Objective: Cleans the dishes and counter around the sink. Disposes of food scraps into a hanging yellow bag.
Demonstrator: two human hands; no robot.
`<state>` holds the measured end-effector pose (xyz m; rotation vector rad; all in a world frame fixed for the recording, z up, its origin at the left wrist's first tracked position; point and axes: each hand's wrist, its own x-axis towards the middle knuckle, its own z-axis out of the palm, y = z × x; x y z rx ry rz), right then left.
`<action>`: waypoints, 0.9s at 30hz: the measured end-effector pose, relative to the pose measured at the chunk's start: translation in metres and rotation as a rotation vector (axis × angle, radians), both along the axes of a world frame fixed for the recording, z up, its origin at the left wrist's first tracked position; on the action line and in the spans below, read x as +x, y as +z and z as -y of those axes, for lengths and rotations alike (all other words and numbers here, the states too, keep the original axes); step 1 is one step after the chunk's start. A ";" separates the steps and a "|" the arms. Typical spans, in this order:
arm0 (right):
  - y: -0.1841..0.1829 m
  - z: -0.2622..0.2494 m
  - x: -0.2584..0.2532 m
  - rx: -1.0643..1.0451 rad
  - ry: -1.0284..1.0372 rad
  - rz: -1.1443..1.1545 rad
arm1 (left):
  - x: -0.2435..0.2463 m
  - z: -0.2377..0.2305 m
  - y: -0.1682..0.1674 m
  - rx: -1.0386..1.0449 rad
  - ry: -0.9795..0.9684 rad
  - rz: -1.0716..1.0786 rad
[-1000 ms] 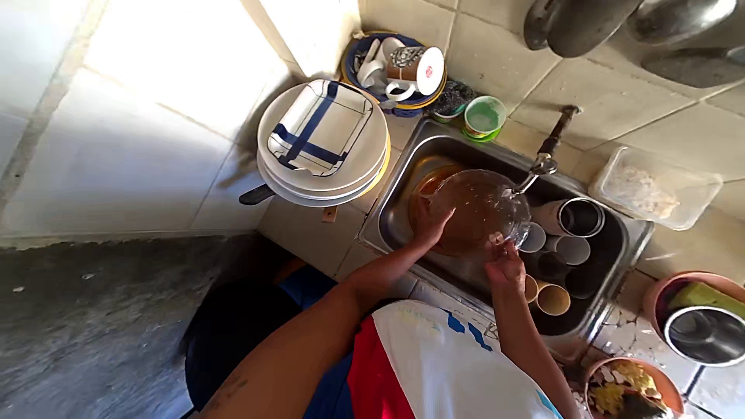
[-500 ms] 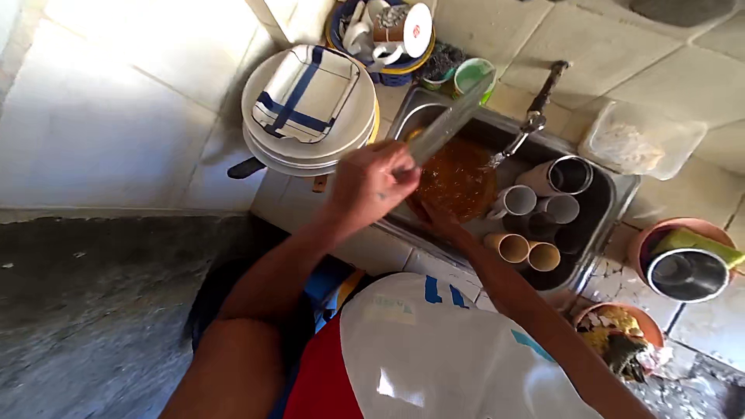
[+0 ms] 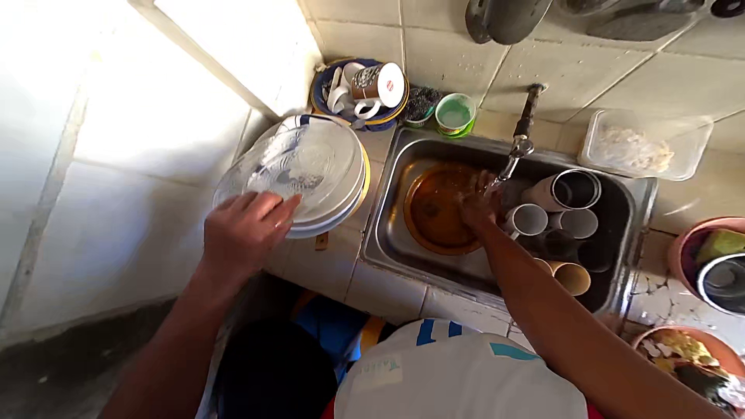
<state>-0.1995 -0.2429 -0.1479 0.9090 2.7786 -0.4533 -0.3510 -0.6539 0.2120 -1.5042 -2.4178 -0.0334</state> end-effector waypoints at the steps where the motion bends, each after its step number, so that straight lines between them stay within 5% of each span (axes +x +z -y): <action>1: -0.001 0.003 -0.014 -0.027 -0.026 -0.043 | -0.003 0.004 -0.008 -0.008 0.002 -0.007; 4: -0.009 0.019 -0.060 -0.006 0.003 -0.097 | -0.009 0.011 -0.028 -0.015 0.008 -0.057; 8: 0.000 0.055 -0.074 -0.200 0.325 -0.166 | -0.012 0.014 -0.043 -0.009 -0.009 -0.088; 11: 0.011 0.091 -0.051 -0.317 0.660 -0.159 | -0.018 0.017 -0.047 -0.029 -0.006 -0.072; 16: 0.012 0.111 0.047 -0.296 0.920 -0.040 | -0.022 0.021 -0.046 -0.137 -0.023 0.045; 21: 0.008 0.063 0.100 -0.170 0.812 -0.025 | -0.028 0.021 -0.054 -0.147 -0.043 0.106; 27: 0.044 0.059 0.094 -0.064 0.745 0.130 | -0.029 0.013 -0.061 -0.109 0.058 0.209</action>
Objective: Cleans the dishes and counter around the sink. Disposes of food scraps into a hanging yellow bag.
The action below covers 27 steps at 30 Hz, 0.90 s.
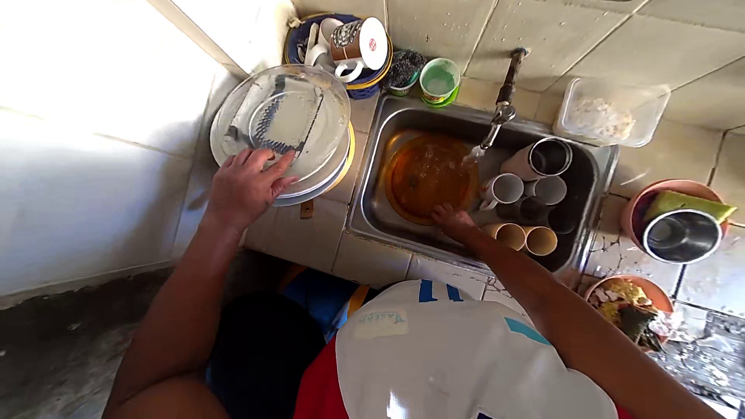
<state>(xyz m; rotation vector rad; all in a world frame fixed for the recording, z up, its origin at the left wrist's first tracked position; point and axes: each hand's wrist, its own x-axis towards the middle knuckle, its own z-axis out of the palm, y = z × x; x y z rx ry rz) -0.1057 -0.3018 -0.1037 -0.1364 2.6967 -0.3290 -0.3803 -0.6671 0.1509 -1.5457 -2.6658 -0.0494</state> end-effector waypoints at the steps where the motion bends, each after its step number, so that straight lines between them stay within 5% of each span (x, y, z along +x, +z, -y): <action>1: 0.010 0.004 0.000 -0.022 -0.013 -0.014 | -0.001 -0.001 0.000 -0.006 0.024 0.011; 6: 0.065 0.028 0.008 -0.166 -0.116 -0.330 | -0.001 -0.004 -0.001 0.016 0.057 0.003; 11: 0.131 0.025 -0.002 -0.371 -0.304 -0.238 | 0.001 -0.006 -0.005 0.054 0.069 -0.023; 16: 0.166 -0.011 -0.012 -0.878 -0.886 -0.102 | 0.005 -0.005 -0.008 0.051 0.125 -0.024; 22: 0.195 -0.030 0.009 -1.342 -1.489 -0.284 | 0.010 -0.001 -0.013 0.122 0.172 -0.044; 27: 0.241 -0.034 0.002 -1.553 -1.446 -0.548 | 0.012 0.002 -0.020 0.204 0.185 -0.137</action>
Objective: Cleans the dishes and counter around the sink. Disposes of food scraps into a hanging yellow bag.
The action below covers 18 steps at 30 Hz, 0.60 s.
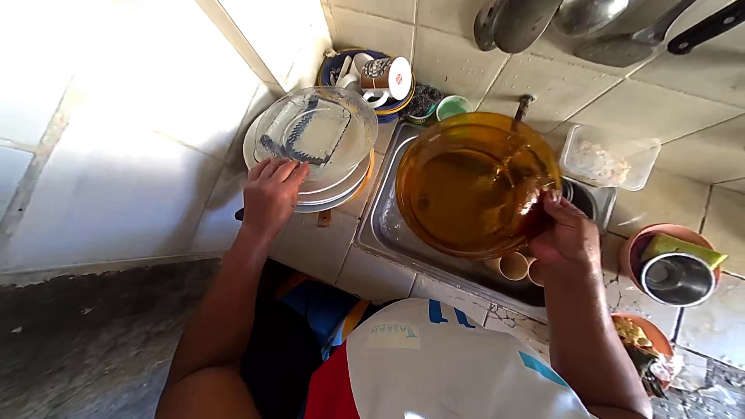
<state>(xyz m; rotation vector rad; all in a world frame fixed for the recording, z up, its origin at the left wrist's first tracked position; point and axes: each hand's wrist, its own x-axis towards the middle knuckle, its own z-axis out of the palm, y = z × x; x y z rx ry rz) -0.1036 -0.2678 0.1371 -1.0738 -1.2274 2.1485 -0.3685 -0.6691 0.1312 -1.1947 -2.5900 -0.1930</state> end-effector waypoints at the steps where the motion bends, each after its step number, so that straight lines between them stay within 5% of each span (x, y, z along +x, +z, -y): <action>1: 0.013 0.001 -0.004 0.057 0.010 -0.066 | -0.002 0.002 0.000 0.017 0.002 -0.019; 9: 0.088 0.039 -0.083 0.842 0.339 -0.577 | -0.009 0.033 -0.002 0.071 -0.031 0.012; 18: 0.108 0.141 -0.213 1.350 0.552 -0.291 | -0.006 0.034 -0.021 0.219 0.009 0.122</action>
